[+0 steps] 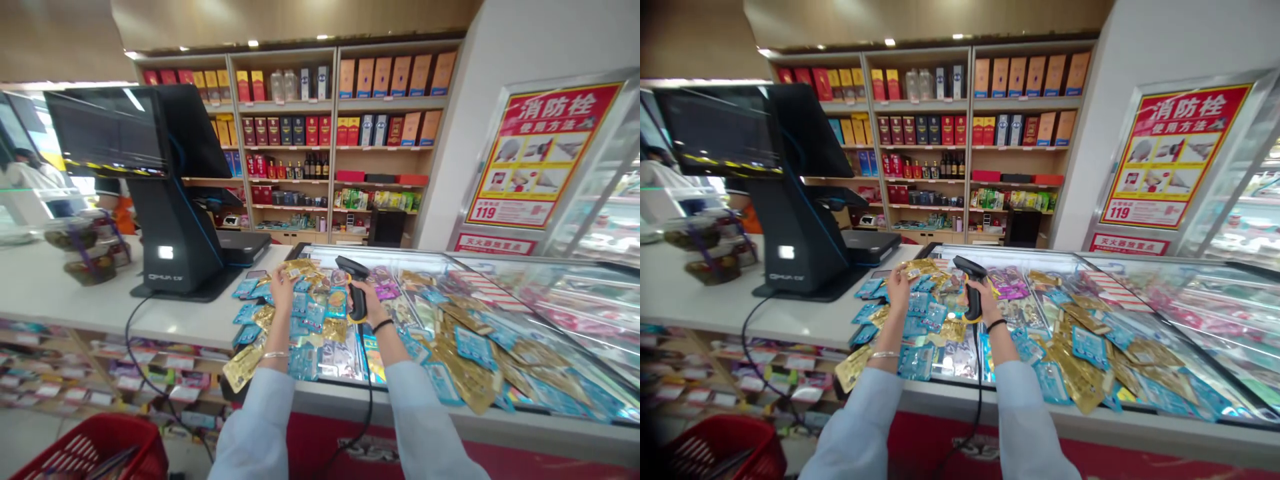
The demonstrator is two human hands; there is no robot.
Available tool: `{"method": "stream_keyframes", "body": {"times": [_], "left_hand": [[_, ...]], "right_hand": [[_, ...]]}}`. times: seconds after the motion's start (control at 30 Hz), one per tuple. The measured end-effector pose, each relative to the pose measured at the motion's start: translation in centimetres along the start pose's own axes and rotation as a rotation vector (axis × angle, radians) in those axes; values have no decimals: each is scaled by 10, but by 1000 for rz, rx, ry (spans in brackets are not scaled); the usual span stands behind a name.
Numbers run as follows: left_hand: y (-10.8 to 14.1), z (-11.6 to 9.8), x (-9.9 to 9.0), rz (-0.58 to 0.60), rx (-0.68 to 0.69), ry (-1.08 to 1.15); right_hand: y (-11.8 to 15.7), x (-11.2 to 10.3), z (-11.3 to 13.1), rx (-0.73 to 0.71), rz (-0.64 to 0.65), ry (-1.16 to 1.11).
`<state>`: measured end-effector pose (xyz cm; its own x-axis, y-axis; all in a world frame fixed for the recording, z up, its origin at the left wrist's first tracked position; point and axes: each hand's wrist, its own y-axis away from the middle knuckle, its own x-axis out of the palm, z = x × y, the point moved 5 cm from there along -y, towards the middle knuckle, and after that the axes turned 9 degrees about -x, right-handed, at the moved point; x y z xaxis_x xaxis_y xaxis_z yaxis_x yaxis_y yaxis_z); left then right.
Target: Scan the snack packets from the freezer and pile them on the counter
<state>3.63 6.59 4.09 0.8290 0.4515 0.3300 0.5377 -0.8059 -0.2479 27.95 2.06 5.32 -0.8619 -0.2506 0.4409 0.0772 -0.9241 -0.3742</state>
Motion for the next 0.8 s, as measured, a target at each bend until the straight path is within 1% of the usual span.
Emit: {"method": "stream_keyframes", "body": {"times": [0.13, 0.2, 0.27, 0.37, 0.47, 0.57, 0.63, 0.7, 0.8], "left_hand": [[-21, 2, -19, -72, 0, -91], [-26, 0, -28, -116, 12, -196], [-28, -4, -36, -156, 37, -372], [-26, -11, -42, -233, 81, -725], [-21, -14, -43, -323, 94, -1027], [-16, -13, -45, -392, 139, -1223], [-13, -12, -48, -451, 150, -1308], [-11, -11, -53, -508, 137, -1348], [-9, -10, -57, -544, 125, -1354]], "right_hand": [[-14, 12, -25, -2, -16, -40], [-19, 13, -39, 19, -10, -45], [-21, 10, -53, 44, -14, -35], [-21, 4, -68, 66, -41, -13], [-19, 3, -74, 71, -43, -15], [-17, 6, -77, 78, -26, -9], [-17, 8, -79, 103, -28, -1], [-16, 10, -81, 125, -28, 2], [-15, 12, -81, 127, -13, -6]]}}
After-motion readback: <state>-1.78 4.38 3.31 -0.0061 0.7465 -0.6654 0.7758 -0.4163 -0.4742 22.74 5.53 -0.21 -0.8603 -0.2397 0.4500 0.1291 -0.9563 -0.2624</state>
